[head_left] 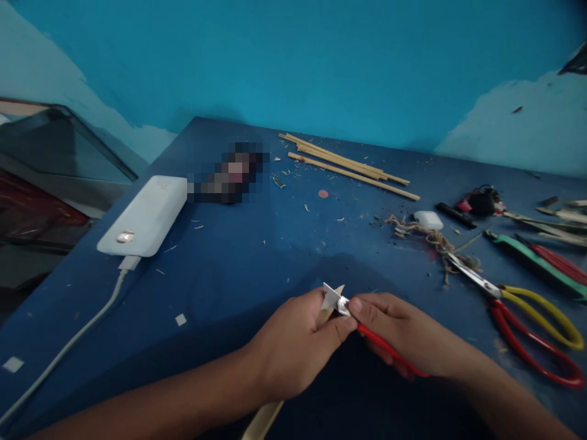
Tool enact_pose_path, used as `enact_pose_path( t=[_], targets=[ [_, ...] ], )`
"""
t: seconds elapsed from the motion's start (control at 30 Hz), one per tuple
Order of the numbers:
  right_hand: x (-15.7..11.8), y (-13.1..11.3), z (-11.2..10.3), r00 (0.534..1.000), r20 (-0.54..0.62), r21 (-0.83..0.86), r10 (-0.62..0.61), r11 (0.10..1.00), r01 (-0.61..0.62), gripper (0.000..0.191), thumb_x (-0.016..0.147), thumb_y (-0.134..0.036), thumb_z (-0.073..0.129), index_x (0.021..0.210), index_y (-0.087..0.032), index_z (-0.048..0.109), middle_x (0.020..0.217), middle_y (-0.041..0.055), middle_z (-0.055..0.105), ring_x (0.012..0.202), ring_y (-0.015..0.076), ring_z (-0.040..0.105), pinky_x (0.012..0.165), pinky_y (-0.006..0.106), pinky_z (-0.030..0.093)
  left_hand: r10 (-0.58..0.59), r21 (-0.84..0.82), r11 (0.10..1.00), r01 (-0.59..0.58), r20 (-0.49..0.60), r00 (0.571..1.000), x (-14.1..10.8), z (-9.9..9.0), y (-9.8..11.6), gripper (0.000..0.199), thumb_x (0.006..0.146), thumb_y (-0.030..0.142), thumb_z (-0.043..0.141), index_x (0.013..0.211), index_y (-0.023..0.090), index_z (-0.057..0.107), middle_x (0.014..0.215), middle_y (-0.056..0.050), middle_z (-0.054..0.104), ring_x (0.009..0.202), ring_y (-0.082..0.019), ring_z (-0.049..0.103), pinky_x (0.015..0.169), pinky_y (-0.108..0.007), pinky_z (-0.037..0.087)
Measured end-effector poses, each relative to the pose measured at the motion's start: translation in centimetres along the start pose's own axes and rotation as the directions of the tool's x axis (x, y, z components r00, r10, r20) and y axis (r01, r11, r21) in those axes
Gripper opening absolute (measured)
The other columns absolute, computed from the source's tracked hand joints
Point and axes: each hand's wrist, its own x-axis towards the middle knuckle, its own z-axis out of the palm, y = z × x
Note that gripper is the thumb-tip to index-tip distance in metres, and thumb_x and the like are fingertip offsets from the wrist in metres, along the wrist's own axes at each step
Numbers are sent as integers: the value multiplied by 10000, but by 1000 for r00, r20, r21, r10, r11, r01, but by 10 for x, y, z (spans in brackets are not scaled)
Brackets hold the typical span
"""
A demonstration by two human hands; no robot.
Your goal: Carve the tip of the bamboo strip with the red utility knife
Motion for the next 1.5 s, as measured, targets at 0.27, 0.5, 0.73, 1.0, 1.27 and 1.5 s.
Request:
enact_pose_path(
  t=[0.27,0.5,0.73,1.0,1.27,1.5],
  targets=[
    [-1,1,-2,1000,20,22,18,1000,-19,479,850,-632,379,701,-186,469,450,-85,436,283,26,386,256,90,293,-88,19,996,87,87,992,1,-5,6,230,836,359,474,930,162,546,866,-26,611,777,-180,538,671,-291,411],
    [-1,2,-2,999,22,3,41,999,-41,469,844,-629,398,715,-185,479,454,-83,442,293,29,392,261,92,302,-87,-40,995,91,81,993,1,0,-6,245,838,414,487,918,183,502,848,-1,566,762,-157,498,661,-281,393],
    [-1,1,-3,999,52,-7,15,1000,-15,484,840,-642,382,724,-181,477,455,-85,437,296,28,388,267,94,311,-128,-144,979,143,104,986,1,0,-1,210,818,366,529,823,181,430,758,35,468,718,-124,423,642,-263,362],
    [-2,0,-4,998,57,-19,25,1000,-24,491,831,-653,382,736,-181,477,453,-83,440,303,28,394,268,89,320,-92,-278,953,122,120,989,2,4,-3,180,811,306,537,798,185,404,734,47,433,689,-109,400,622,-249,344],
    [-1,2,-5,997,81,-17,11,1000,-9,504,824,-662,376,733,-177,476,454,-84,443,306,23,395,267,80,314,-62,-301,950,86,89,994,3,8,-8,188,806,284,542,777,188,383,700,61,402,662,-98,366,592,-243,326],
    [-2,2,-5,997,68,-39,29,999,-27,512,818,-673,370,749,-179,484,458,-83,446,313,25,402,272,81,318,-61,-242,966,87,111,992,2,6,-10,204,809,331,532,775,189,391,699,59,407,651,-100,358,574,-244,313]
  ],
)
